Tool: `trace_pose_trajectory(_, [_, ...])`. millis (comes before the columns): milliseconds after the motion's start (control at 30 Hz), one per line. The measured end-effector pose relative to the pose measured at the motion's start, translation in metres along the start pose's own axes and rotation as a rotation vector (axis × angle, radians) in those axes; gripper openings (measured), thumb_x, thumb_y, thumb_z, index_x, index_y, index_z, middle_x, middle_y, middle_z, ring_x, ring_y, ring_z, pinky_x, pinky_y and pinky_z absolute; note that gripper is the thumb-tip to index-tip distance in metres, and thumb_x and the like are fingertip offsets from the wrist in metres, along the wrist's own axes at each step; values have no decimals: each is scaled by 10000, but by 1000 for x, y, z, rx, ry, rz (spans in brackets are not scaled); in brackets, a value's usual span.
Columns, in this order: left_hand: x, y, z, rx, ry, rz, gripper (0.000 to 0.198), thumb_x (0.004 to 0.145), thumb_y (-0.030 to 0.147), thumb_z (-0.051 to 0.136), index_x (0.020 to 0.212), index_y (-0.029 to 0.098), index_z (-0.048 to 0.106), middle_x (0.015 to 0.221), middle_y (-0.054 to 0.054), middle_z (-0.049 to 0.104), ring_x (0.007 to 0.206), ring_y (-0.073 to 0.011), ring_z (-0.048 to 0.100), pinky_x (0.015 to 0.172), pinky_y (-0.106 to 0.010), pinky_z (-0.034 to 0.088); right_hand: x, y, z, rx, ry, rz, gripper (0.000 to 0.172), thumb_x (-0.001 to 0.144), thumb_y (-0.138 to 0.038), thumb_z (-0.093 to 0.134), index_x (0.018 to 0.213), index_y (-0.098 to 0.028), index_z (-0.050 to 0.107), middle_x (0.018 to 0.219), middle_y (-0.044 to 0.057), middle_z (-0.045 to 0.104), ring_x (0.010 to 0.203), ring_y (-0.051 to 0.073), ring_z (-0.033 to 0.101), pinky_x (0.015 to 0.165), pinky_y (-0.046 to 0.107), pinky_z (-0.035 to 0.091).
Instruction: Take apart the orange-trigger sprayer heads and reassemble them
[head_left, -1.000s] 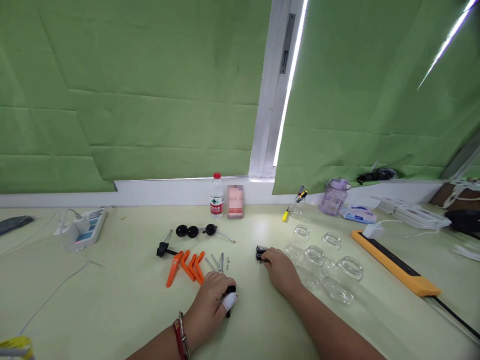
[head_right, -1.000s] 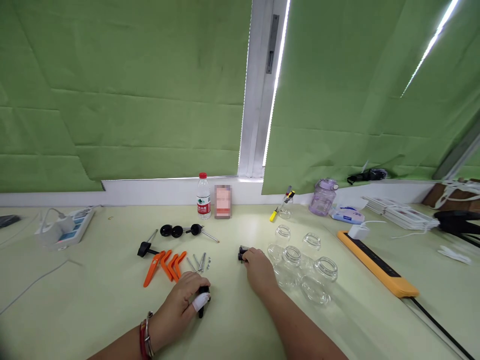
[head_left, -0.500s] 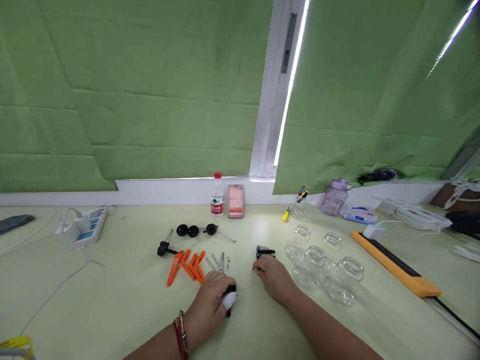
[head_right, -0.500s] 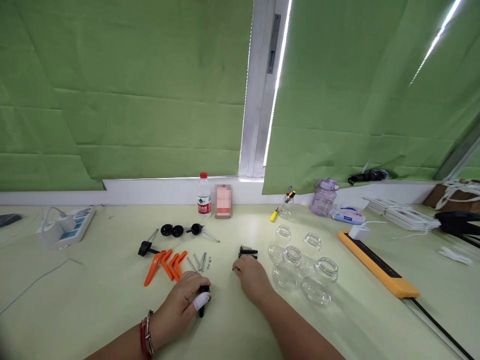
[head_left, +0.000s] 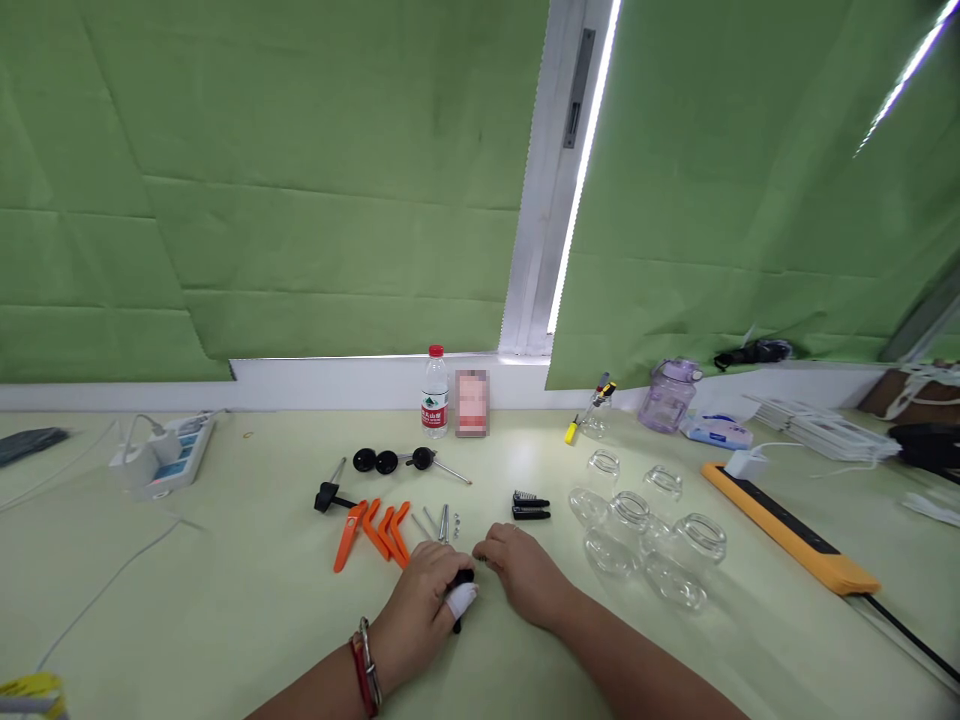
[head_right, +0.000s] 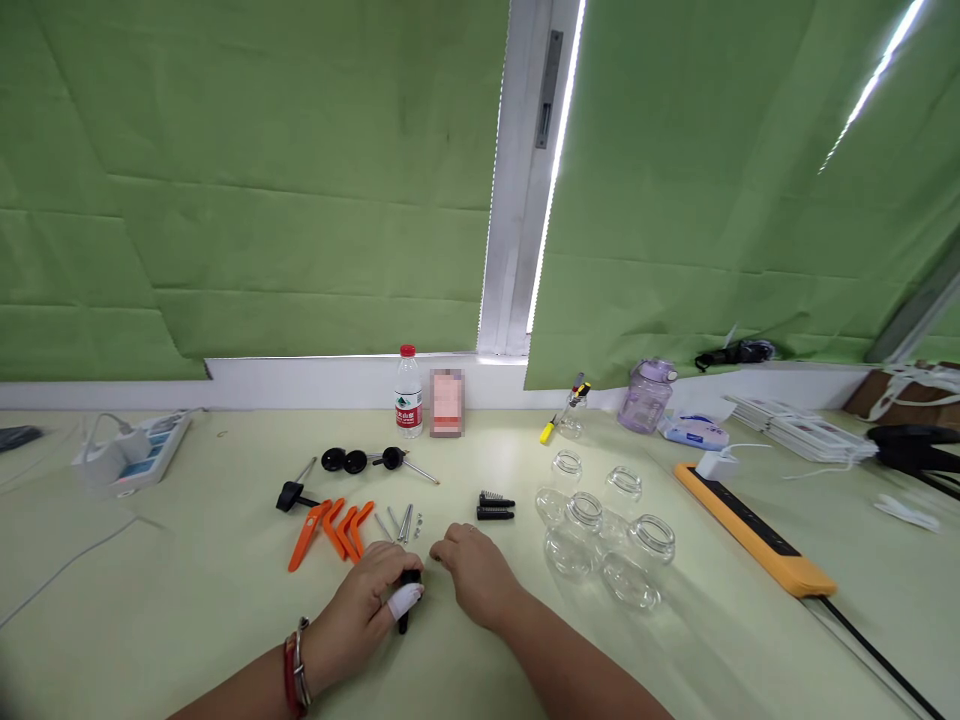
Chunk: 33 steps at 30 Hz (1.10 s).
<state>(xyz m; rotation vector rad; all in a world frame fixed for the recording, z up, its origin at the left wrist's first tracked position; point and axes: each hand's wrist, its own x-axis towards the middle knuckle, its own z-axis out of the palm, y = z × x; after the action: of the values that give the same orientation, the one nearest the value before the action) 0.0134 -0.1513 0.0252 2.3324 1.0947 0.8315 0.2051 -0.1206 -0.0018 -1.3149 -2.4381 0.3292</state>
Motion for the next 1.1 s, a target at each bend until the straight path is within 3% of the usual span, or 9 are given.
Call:
trace_pose_trajectory(233, [-1,0,0,0,-22,-24,162,879,256,432,931,206,577,867,-49,598,855,-207,506,792,-354,430,-1,3,-6,237,74,42,250,803,-63,431,927,-203,597,908,26,591,848,153,529,757,255,381])
trace_pose_trajectory(467, [0,-1,0,0,-26,-23,148,870,250,449,928,209,579,869,-44,595,857,-206,505,791,-345,428,-8,16,-16,439,71,129,209,749,-58,457,858,-204,558,799,-7,575,736,134,510,675,235,390])
trace_pose_trajectory(1100, [1,-3,1,-9,-14,-21,136,862,238,457,921,217,577,886,-47,602,875,-210,517,802,-342,431,-10,20,-26,428,47,57,195,740,-44,477,824,-196,565,807,-15,592,737,121,514,670,220,383])
